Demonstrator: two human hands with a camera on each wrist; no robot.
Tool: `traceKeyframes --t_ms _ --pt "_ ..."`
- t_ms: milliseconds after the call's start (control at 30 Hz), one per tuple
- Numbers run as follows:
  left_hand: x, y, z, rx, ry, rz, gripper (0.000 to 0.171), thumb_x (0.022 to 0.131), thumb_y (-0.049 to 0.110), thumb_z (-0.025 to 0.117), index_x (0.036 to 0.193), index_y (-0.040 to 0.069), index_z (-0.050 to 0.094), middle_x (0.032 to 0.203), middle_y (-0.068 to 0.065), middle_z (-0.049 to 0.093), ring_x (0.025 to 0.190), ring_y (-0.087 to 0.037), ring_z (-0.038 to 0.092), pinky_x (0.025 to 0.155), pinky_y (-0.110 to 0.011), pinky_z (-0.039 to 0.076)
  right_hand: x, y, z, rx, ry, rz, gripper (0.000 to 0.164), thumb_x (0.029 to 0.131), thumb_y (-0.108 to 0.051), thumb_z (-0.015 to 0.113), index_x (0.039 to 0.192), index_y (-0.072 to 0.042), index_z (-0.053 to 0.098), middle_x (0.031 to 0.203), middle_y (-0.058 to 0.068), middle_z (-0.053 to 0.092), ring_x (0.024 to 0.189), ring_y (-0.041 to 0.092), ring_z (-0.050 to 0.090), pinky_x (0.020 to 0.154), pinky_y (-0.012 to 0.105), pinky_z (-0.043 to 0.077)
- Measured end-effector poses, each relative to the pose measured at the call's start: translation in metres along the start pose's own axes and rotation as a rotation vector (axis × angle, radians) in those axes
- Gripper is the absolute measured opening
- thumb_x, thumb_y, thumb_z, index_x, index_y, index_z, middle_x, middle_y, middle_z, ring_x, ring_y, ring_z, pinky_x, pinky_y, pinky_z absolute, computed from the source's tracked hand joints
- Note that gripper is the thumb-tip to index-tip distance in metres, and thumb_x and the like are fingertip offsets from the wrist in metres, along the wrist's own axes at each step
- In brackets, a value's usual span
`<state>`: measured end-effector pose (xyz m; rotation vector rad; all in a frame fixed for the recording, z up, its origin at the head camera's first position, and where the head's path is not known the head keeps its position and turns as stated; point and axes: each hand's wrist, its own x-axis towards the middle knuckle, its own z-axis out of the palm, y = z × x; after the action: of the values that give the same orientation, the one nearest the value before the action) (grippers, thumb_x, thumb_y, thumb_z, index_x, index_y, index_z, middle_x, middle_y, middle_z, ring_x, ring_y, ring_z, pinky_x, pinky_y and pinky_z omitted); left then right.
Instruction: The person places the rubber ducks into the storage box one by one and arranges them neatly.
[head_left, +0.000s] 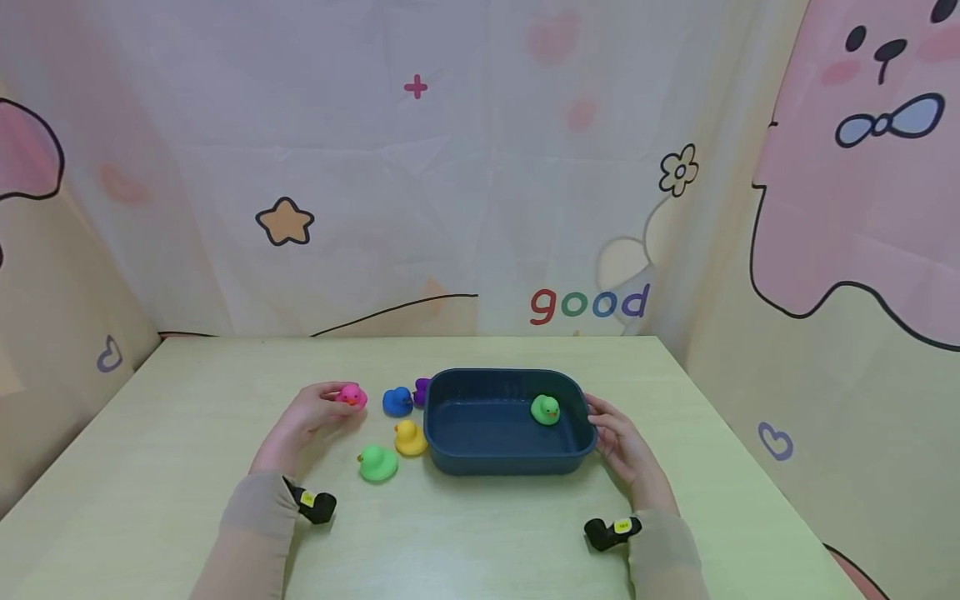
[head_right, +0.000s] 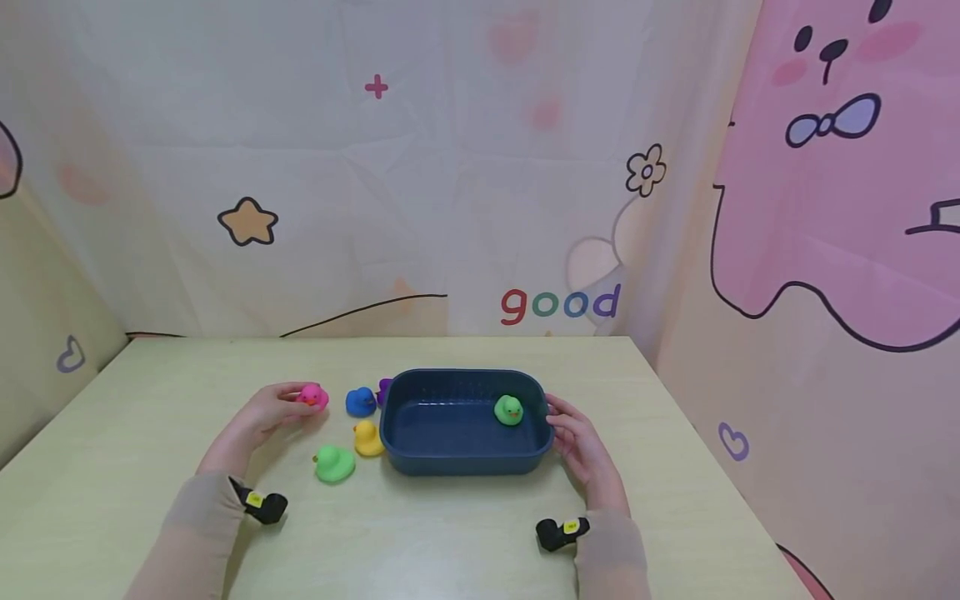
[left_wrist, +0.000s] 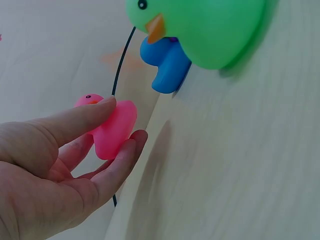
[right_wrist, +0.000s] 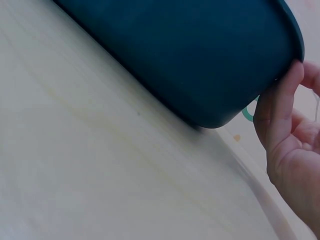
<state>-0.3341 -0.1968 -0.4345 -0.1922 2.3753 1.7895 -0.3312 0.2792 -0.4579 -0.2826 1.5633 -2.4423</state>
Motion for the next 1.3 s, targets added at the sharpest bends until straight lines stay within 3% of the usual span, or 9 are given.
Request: traceKeyframes --t_ms 300,667,867,1133,1300 --pt "0.003 0.002 0.009 -0.019 0.035 0.000 0.061 0.090 0.003 0.066 0.145 -0.005 0.040 0.139 -0.027 0.043 0.124 -0.036 0.044 0.107 -0.041 0.044 0.001 0.002 0.000 -0.024 0.017 -0.012 0.038 0.101 0.003 0.037 0.112 -0.020 0.065 0.103 -0.003 0.061 0.076 0.004 0.063 0.068 0.014 0.054" --pt "0.002 0.017 0.022 -0.019 0.043 0.062 0.062 0.092 0.010 0.067 0.145 -0.005 0.039 0.145 -0.028 0.040 0.127 -0.038 0.045 0.112 -0.046 0.038 0.002 0.003 -0.001 -0.044 0.034 -0.010 0.038 0.100 0.002 0.037 0.111 -0.022 0.066 0.102 -0.004 0.060 0.075 0.003 0.063 0.067 0.013 0.053" --pt "0.007 0.026 0.031 -0.069 0.055 0.043 0.064 0.093 0.014 0.066 0.148 -0.001 0.036 0.144 -0.025 0.040 0.130 -0.038 0.042 0.113 -0.044 0.037 0.003 0.003 -0.001 -0.039 0.050 0.002 0.038 0.101 0.002 0.038 0.110 -0.022 0.066 0.103 -0.003 0.060 0.075 0.003 0.062 0.067 0.013 0.053" --pt "0.013 0.050 0.055 -0.150 0.022 0.045 0.065 0.095 0.013 0.064 0.150 0.002 0.033 0.145 -0.024 0.040 0.130 -0.037 0.044 0.113 -0.042 0.038 0.003 0.003 0.000 -0.041 0.084 0.014 0.037 0.100 0.000 0.040 0.108 -0.023 0.067 0.102 -0.003 0.059 0.075 0.003 0.063 0.066 0.013 0.053" --pt "0.014 0.063 0.075 -0.177 -0.016 0.088 0.061 0.095 0.010 0.063 0.148 0.000 0.037 0.144 -0.026 0.042 0.129 -0.039 0.049 0.111 -0.041 0.040 0.003 0.003 0.000 -0.053 0.073 0.006 0.036 0.100 0.001 0.039 0.109 -0.022 0.065 0.101 -0.003 0.059 0.074 0.003 0.062 0.065 0.013 0.053"
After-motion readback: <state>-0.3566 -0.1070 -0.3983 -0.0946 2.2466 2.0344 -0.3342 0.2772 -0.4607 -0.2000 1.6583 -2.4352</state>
